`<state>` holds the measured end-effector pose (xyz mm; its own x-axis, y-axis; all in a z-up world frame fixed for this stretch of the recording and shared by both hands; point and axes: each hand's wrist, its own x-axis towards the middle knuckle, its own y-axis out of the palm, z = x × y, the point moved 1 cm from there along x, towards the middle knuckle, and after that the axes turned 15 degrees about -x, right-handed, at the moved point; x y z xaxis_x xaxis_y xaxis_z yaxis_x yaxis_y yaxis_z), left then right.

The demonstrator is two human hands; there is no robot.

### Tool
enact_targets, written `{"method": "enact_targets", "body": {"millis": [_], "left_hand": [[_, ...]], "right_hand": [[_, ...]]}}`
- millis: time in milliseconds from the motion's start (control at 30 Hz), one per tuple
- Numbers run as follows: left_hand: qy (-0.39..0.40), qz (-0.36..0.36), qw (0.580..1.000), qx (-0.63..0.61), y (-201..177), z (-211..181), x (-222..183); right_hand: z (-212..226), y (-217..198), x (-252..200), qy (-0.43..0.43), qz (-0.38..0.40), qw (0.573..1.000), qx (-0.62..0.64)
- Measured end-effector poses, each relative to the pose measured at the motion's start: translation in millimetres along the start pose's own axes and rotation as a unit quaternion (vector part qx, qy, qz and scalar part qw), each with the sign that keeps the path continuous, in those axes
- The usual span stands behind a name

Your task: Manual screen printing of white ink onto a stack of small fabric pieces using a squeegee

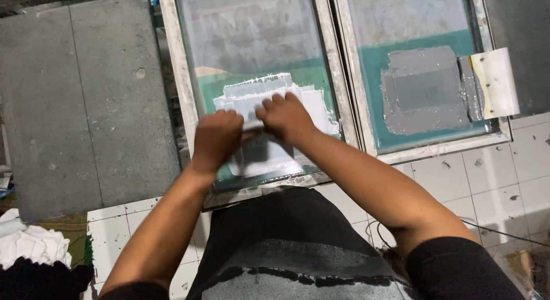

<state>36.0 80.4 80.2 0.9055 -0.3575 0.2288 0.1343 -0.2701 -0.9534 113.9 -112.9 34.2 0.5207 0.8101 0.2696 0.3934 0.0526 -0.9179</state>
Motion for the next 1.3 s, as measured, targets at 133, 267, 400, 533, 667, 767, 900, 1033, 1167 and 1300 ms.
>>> {"method": "enact_targets", "body": {"millis": [133,267,400,533,667,767,900,1033,1167,1300], "left_hand": [[0.055,-0.146,0.988,-0.02,48,45,16],[0.057,-0.123,0.991,-0.017,64,46,5],[0.073,-0.106,0.991,-0.045,77,24,-31],[0.079,-0.099,0.988,-0.086,55,-17,-52],[0.072,-0.049,0.993,-0.082,46,-44,-53],[0.101,-0.015,0.99,-0.101,62,-41,-37],[0.106,0.02,0.986,-0.125,58,-25,23],[0.103,-0.051,0.993,-0.025,66,-7,82],[0.122,-0.097,0.987,-0.038,96,0,88],[0.102,0.049,0.992,-0.061,94,-18,60]], "right_hand": [[-3,76,24,0.023,-0.061,0.997,-0.043],[3,65,17,0.002,-0.043,0.999,-0.024],[23,43,-19,-0.015,-0.02,0.997,0.07],[43,16,-59,-0.001,0.001,0.997,0.072],[39,-9,-84,-0.032,0.051,0.995,0.078],[17,-13,-87,-0.024,0.152,0.984,0.086],[-27,-25,-58,0.024,0.239,0.97,0.041],[-70,15,-34,0.059,0.134,0.988,-0.038],[-71,50,-42,0.065,0.034,0.995,-0.067],[-41,55,-76,0.058,-0.005,0.998,-0.036]]}}
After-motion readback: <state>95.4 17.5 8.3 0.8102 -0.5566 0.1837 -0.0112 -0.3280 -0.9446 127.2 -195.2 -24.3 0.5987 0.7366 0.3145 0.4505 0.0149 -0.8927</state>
